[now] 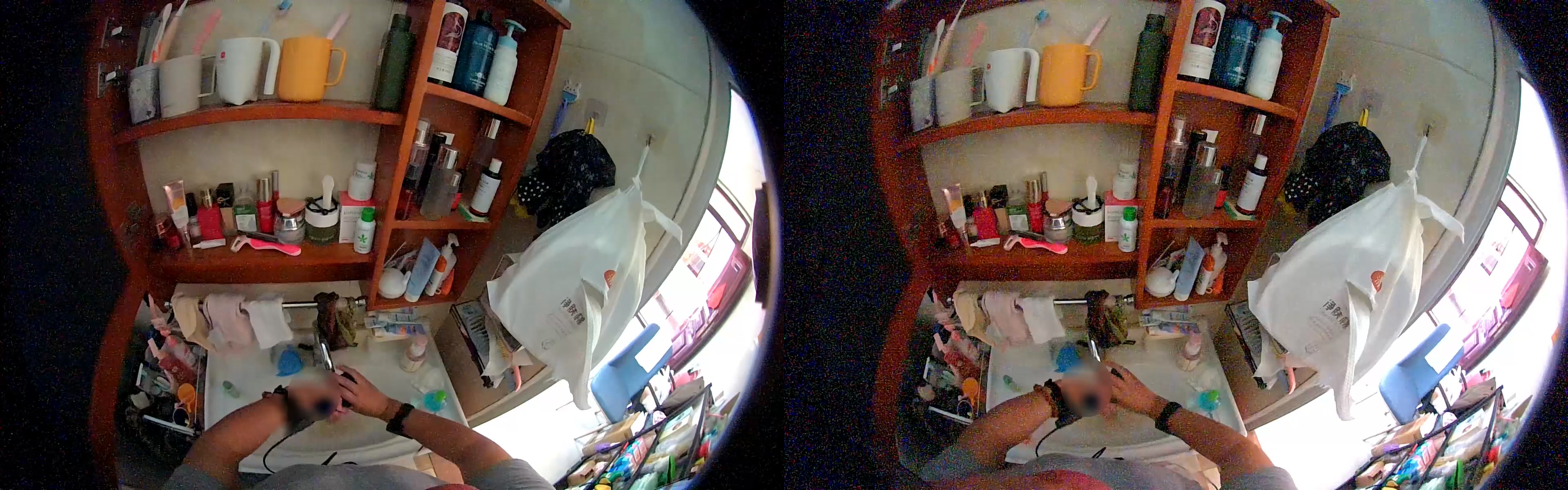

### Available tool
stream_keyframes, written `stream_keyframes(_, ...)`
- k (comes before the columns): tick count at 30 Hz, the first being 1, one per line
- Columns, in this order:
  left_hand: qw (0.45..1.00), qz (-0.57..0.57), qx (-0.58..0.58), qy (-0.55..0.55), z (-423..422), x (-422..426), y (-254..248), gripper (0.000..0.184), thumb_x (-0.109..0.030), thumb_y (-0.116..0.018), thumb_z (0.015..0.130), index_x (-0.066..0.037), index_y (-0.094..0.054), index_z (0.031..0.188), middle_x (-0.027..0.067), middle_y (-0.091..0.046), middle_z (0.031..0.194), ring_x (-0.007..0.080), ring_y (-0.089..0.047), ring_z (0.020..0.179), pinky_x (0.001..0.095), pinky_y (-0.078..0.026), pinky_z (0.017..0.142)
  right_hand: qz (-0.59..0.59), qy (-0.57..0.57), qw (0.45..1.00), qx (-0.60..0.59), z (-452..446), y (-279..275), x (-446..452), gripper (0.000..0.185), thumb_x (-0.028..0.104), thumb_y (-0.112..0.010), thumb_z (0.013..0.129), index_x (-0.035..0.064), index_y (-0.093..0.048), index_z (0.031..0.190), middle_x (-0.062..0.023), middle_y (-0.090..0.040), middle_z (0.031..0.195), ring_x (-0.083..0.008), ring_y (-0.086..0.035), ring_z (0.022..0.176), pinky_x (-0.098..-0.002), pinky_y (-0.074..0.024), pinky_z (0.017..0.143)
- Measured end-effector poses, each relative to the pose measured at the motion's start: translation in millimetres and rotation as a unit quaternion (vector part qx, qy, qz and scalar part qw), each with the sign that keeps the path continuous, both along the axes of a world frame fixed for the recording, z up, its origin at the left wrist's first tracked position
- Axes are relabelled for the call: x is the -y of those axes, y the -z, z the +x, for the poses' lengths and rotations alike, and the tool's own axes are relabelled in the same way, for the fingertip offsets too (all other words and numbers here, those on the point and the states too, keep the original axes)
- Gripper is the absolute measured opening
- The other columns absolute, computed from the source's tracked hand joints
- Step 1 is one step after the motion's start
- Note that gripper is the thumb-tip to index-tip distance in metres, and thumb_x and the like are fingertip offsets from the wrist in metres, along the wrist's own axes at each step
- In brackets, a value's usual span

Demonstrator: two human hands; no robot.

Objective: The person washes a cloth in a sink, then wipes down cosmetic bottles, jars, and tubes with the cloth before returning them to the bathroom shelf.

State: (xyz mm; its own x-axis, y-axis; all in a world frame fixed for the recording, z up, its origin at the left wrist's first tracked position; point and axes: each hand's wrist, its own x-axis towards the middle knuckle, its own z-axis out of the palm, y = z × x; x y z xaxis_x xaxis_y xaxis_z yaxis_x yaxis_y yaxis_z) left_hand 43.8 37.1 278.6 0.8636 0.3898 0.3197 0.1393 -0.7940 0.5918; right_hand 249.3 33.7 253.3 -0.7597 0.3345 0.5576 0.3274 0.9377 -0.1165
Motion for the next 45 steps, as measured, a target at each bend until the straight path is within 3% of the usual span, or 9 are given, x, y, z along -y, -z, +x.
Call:
stream_keyframes(4,0.923,-0.369,-0.065,-0.087,0.1,16.7,-11.6,0.004,-0.017,-0.066,0.060,-0.017,-0.062,0.061,0.0062,-0.059,0.065,0.0303,-0.057,0.063,0.0418,-0.045,0.059,-0.002,-0.009,0.994,0.110,1.7,20.9,-4.4,0.042,0.017,-0.063,0.070,0.0072,-0.053,0.110,-0.0107,-0.049,0.122,-0.0298,-0.053,0.100,-0.0395,-0.0503,0.080)
stream_keyframes(8,0.977,-0.106,-0.178,-0.043,-3.7,5.0,-19.9,0.013,-0.018,-0.065,0.076,-0.009,-0.064,0.085,0.0055,-0.062,0.076,0.0198,-0.059,0.073,0.0348,-0.046,0.067,-0.022,0.032,0.989,0.140,3.0,28.2,-15.8,0.029,0.016,-0.058,0.075,0.0068,-0.054,0.102,-0.0099,-0.058,0.098,-0.0271,-0.059,0.082,-0.0397,-0.0518,0.066)
stream_keyframes(15,0.859,-0.458,-0.127,-0.191,-1.2,14.6,8.9,0.034,-0.026,-0.071,0.077,0.000,-0.062,0.097,0.0076,-0.062,0.084,0.0156,-0.057,0.079,0.0318,-0.045,0.074,-0.148,0.129,0.962,0.189,-16.2,41.2,-12.6,0.025,0.026,-0.059,0.079,0.0035,-0.061,0.090,-0.0150,-0.065,0.079,-0.0313,-0.064,0.068,-0.0422,-0.0522,0.058)
stream_keyframes(16,0.959,-0.226,-0.011,-0.171,4.8,8.6,25.7,0.037,-0.026,-0.073,0.074,0.001,-0.060,0.096,0.0094,-0.062,0.079,0.0161,-0.057,0.073,0.0322,-0.047,0.069,-0.143,0.133,0.960,0.201,-16.4,41.8,-12.6,0.024,0.027,-0.059,0.079,0.0034,-0.061,0.087,-0.0157,-0.065,0.078,-0.0316,-0.065,0.067,-0.0423,-0.0523,0.058)
stream_keyframes(20,0.867,-0.360,-0.174,-0.297,19.2,16.7,27.3,0.043,-0.033,-0.069,0.077,-0.005,-0.054,0.106,0.0157,-0.064,0.078,0.0248,-0.064,0.067,0.0366,-0.050,0.064,-0.296,0.188,0.909,0.223,-23.7,60.8,-7.9,0.038,0.038,-0.067,0.074,0.0074,-0.061,0.095,-0.0160,-0.067,0.080,-0.0341,-0.066,0.076,-0.0459,-0.0522,0.068)
stream_keyframes(22,0.937,-0.130,-0.182,-0.269,11.2,7.0,97.3,0.046,-0.026,-0.066,0.080,-0.003,-0.050,0.116,0.0233,-0.064,0.096,0.0402,-0.062,0.087,0.0468,-0.049,0.077,-0.356,0.218,0.891,0.177,-23.4,80.1,-3.2,0.038,0.033,-0.066,0.074,0.0046,-0.059,0.098,-0.0196,-0.066,0.085,-0.0364,-0.065,0.078,-0.0472,-0.0512,0.072)
stream_keyframes(32,0.935,0.041,-0.292,-0.195,31.8,14.5,101.6,0.037,-0.011,-0.065,0.072,-0.005,-0.051,0.106,0.0158,-0.062,0.091,0.0324,-0.064,0.079,0.0413,-0.053,0.069,-0.500,0.254,0.827,-0.035,-18.6,114.6,31.3,0.022,0.019,-0.061,0.075,0.0013,-0.060,0.088,-0.0192,-0.066,0.083,-0.0418,-0.061,0.083,-0.0470,-0.0503,0.075)
stream_keyframes(41,0.943,0.033,-0.241,-0.225,38.5,26.9,129.1,0.039,-0.015,-0.071,0.070,-0.008,-0.051,0.102,0.0125,-0.060,0.091,0.0321,-0.063,0.081,0.0410,-0.053,0.070,-0.749,0.301,0.580,-0.110,-14.4,124.7,44.7,0.014,0.014,-0.064,0.068,0.0030,-0.056,0.065,-0.0024,-0.048,0.052,-0.0117,-0.043,0.042,-0.0299,-0.0344,0.037)
stream_keyframes(45,0.942,0.031,-0.203,-0.265,40.4,32.6,151.1,0.048,-0.018,-0.075,0.067,-0.008,-0.052,0.107,0.0132,-0.059,0.096,0.0328,-0.062,0.086,0.0414,-0.052,0.073,-0.644,0.247,0.724,-0.006,-1.7,114.8,40.2,0.021,0.017,-0.069,0.070,0.0000,-0.057,0.071,-0.0102,-0.057,0.063,-0.0209,-0.055,0.053,-0.0356,-0.0443,0.048)
